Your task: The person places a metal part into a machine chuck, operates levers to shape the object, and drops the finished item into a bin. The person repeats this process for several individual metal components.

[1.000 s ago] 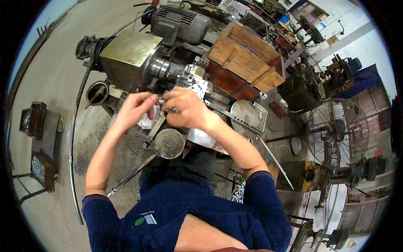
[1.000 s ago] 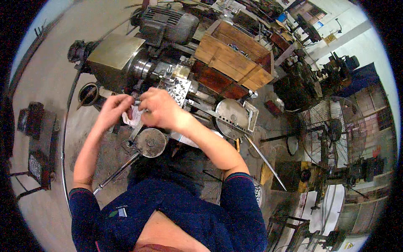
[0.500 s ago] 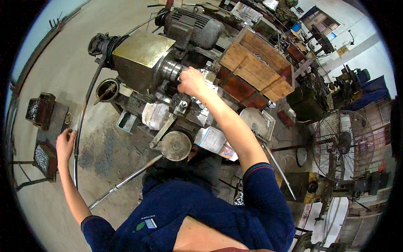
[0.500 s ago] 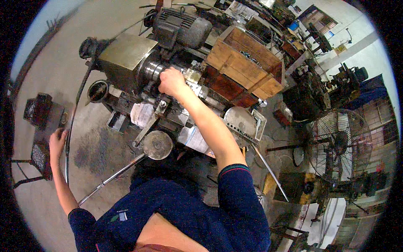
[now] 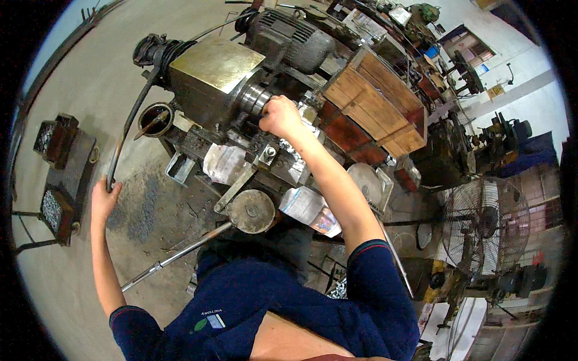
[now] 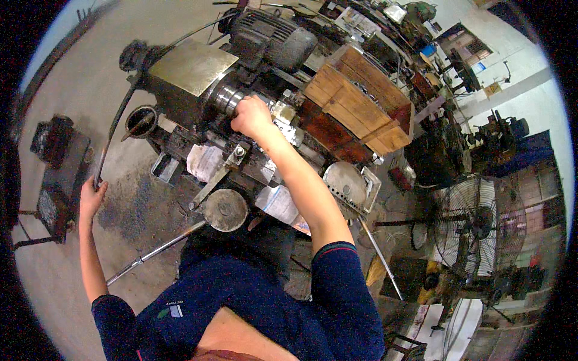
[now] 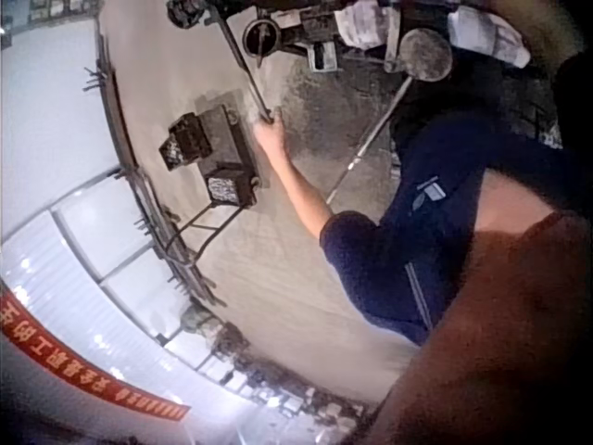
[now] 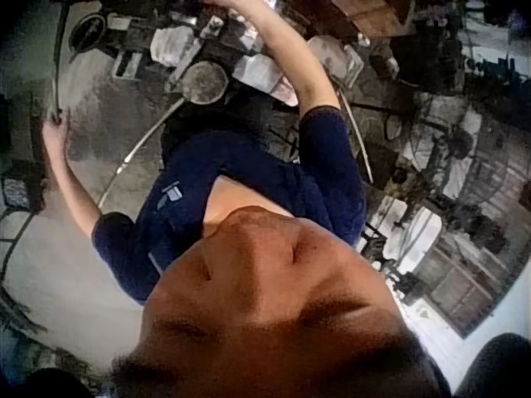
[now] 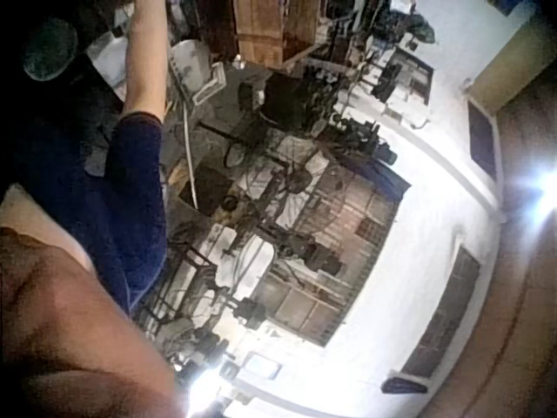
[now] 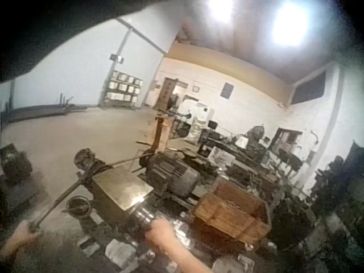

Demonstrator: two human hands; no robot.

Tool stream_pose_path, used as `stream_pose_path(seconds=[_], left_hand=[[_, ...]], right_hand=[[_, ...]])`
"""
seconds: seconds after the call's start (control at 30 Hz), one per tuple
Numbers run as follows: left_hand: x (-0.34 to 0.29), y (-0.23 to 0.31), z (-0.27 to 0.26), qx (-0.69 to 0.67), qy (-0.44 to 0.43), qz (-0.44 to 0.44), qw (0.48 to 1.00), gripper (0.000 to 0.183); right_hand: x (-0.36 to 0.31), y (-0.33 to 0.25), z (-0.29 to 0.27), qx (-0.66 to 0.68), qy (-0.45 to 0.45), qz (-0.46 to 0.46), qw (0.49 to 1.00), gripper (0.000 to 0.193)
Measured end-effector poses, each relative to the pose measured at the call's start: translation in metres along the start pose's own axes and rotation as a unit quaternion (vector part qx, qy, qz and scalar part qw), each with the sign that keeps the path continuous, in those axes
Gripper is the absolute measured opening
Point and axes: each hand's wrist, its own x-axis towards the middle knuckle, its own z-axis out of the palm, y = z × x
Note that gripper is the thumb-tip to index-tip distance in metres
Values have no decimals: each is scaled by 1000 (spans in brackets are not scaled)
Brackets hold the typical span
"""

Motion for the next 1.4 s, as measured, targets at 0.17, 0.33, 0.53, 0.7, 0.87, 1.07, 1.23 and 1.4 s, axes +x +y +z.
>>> stream_pose_path(seconds=[0.17, 0.33, 0.53, 0.7, 0.87, 1.07, 1.23, 1.4], left_hand=[[6, 0, -3, 194, 44, 25, 980, 27], [86, -97, -52, 375, 114, 110, 913, 15], [119, -93, -59, 414, 112, 54, 902, 15], [112, -38, -36, 133, 148, 32, 979, 31], [97, -11, 96, -186, 61, 54, 979, 37], [68, 11, 233, 197, -185, 130, 954, 40], [115, 14, 203, 371, -179, 209, 887, 27], [102, 15, 197, 261, -171, 103, 945, 22]], right_hand=[[-1, 3, -2, 29, 14, -10, 999, 23], [1, 1, -1, 33, 35, -27, 998, 22], [-6, 5, -6, -38, 21, -37, 998, 24], [-56, -9, -53, 50, 142, -101, 983, 29], [-170, 30, -68, 127, 231, -12, 965, 36], [-326, 81, -65, 58, 176, 357, 916, 43], [-412, 128, -66, 32, 140, 437, 888, 48], [-514, 186, -49, -137, -38, 618, 773, 59]])
